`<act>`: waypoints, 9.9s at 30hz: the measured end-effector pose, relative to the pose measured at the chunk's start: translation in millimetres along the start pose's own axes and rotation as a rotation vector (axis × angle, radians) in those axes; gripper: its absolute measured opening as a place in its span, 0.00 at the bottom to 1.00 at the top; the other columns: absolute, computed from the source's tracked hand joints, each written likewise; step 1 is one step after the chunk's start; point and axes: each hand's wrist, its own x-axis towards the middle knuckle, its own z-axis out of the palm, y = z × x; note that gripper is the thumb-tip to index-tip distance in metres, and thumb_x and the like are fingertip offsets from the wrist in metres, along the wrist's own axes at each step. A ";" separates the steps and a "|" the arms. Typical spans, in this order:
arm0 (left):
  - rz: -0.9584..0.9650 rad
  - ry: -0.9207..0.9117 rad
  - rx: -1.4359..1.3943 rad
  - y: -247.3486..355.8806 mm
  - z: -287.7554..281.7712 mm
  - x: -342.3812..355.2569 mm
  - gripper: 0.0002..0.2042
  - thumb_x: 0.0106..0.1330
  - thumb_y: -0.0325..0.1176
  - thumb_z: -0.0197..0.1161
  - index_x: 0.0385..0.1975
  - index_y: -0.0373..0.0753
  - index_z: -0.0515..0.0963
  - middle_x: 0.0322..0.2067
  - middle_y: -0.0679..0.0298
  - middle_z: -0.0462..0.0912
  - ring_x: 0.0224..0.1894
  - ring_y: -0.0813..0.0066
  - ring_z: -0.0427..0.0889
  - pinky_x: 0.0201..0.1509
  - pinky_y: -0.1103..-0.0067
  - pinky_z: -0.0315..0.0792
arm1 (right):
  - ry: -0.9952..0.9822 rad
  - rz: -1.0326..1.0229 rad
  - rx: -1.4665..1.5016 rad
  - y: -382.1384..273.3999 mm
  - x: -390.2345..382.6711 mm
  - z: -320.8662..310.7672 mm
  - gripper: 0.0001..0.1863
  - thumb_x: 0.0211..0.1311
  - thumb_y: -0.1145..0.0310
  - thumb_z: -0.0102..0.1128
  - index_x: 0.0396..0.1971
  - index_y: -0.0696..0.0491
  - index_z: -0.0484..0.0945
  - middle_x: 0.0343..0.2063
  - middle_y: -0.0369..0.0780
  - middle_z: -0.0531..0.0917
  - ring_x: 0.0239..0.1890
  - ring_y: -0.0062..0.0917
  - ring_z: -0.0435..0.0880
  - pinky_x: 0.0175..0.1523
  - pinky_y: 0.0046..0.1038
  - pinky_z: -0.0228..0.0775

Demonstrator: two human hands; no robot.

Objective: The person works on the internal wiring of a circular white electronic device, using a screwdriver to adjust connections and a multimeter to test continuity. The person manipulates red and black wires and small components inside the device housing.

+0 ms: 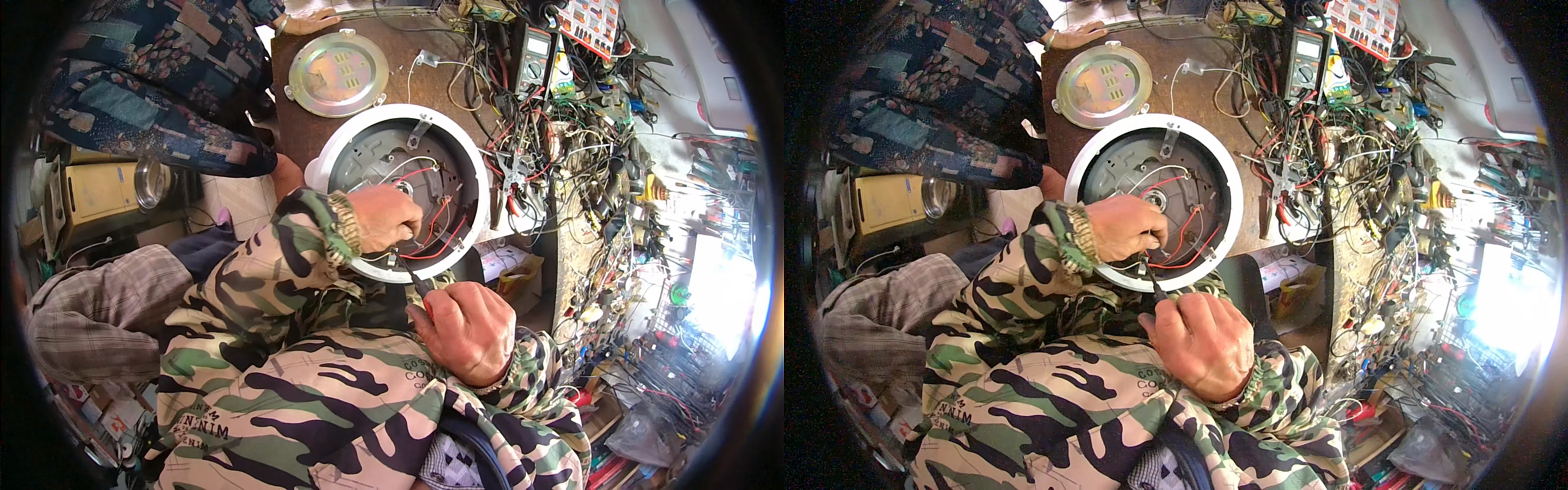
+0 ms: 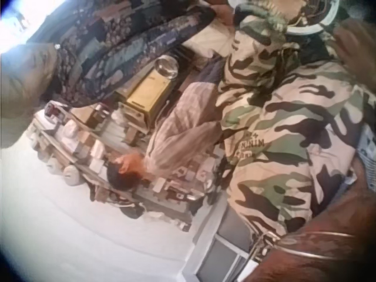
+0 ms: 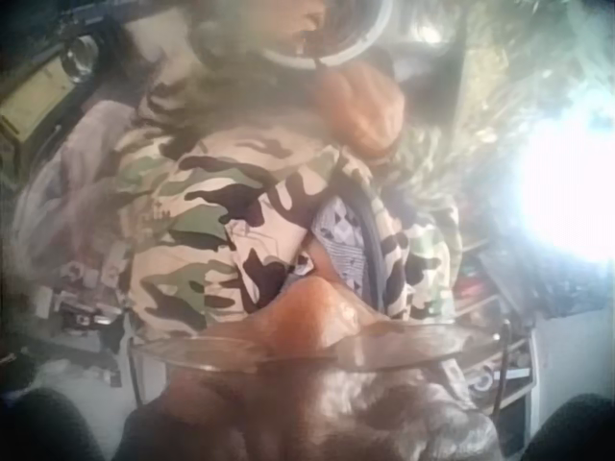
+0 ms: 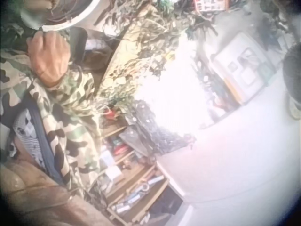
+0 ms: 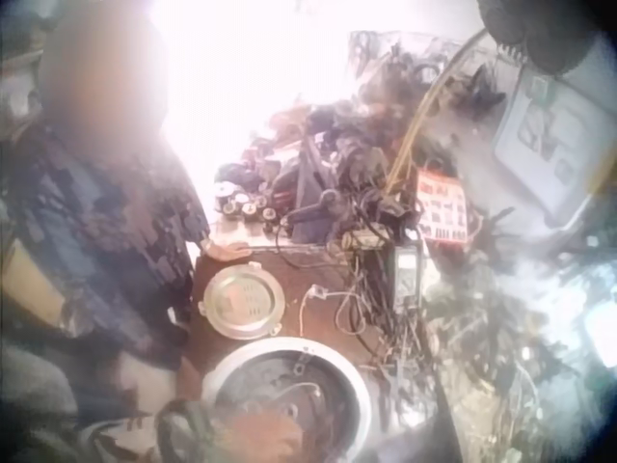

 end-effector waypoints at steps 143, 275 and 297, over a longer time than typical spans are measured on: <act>-0.186 0.261 -0.166 -1.0 16.7 -15.5 0.06 0.56 0.30 0.67 0.31 0.40 0.89 0.30 0.54 0.89 0.36 0.54 0.90 0.43 0.66 0.83 | -0.073 0.212 0.166 -2.3 13.0 -14.0 0.21 0.46 0.83 0.70 0.43 0.58 0.80 0.42 0.48 0.80 0.38 0.44 0.85 0.41 0.39 0.80; -0.155 0.703 0.300 27.3 71.8 -57.8 0.14 0.47 0.33 0.77 0.35 0.42 0.86 0.37 0.64 0.85 0.53 0.65 0.82 0.77 0.53 0.57 | -0.261 0.169 0.256 54.9 12.7 75.7 0.21 0.46 0.77 0.71 0.45 0.56 0.81 0.37 0.44 0.81 0.36 0.46 0.85 0.38 0.42 0.78; -0.142 0.750 0.243 27.2 73.8 -54.7 0.08 0.52 0.32 0.78 0.29 0.49 0.86 0.30 0.71 0.86 0.40 0.72 0.87 0.75 0.56 0.56 | 0.544 0.127 0.382 34.7 -17.7 -18.6 0.40 0.38 0.73 0.91 0.50 0.57 0.71 0.35 0.49 0.85 0.31 0.29 0.84 0.34 0.28 0.76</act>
